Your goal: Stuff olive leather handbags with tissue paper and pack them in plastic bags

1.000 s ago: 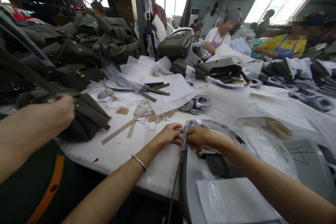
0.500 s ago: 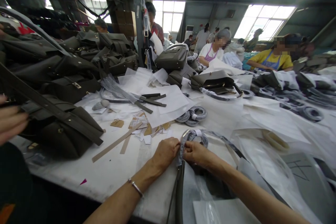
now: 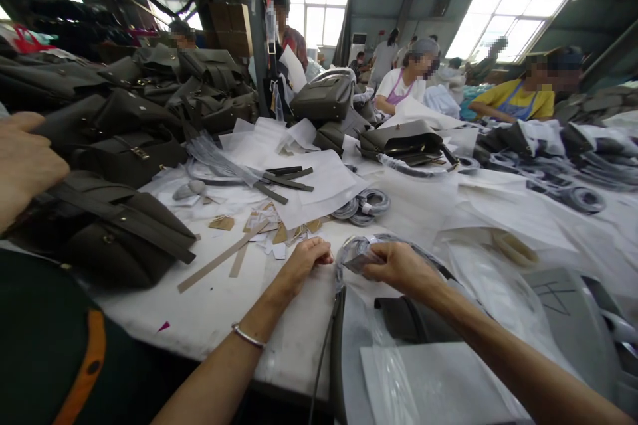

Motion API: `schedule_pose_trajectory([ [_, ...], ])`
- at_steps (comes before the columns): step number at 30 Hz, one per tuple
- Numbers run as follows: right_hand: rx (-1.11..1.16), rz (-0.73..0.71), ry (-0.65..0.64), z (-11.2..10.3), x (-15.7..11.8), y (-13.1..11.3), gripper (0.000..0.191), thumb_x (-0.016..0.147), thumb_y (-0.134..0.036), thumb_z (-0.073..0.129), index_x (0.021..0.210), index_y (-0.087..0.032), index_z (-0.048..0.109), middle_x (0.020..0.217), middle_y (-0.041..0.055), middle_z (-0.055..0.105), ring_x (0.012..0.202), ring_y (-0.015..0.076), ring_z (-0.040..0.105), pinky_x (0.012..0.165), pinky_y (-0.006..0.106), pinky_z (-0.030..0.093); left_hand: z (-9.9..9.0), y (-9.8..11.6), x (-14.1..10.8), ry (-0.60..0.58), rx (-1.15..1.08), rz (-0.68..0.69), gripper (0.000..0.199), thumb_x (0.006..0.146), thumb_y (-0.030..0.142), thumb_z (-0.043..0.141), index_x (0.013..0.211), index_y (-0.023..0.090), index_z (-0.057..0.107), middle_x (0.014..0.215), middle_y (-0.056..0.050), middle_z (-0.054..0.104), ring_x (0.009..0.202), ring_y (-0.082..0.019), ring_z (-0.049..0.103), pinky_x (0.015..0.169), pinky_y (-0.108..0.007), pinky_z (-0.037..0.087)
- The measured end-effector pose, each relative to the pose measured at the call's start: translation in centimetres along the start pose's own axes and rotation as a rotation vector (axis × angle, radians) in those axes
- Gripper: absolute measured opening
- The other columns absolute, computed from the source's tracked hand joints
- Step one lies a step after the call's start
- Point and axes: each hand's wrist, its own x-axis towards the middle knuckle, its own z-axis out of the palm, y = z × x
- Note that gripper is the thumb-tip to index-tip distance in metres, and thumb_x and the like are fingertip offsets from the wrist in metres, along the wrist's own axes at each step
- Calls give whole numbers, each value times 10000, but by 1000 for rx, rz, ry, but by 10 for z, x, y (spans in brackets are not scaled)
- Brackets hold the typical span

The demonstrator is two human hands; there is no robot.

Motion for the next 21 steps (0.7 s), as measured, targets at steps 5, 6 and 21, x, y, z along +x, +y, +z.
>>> schedule_pose_trajectory([
  [5,736,11,-128,26,22,0,401,684,-543,702,777,-181,558,557,-35,590,470,100,522,448,202,385,-2,-4,3,31,-131,-50,275,731,434,613,709,170,539,616,31,520,553,-82,469,573,-213,376],
  [6,784,14,-146,32,26,-1,435,677,-575,707,768,-178,551,548,-34,592,456,90,511,446,196,387,-3,-6,4,46,-143,-57,276,726,435,619,717,170,540,609,37,505,537,-77,452,550,-207,360],
  [21,591,201,-122,53,51,-20,104,730,-143,663,714,-183,569,437,-61,575,396,105,555,398,186,457,5,5,-15,151,557,413,154,837,269,578,800,204,713,1100,-64,607,719,-113,560,686,-248,462],
])
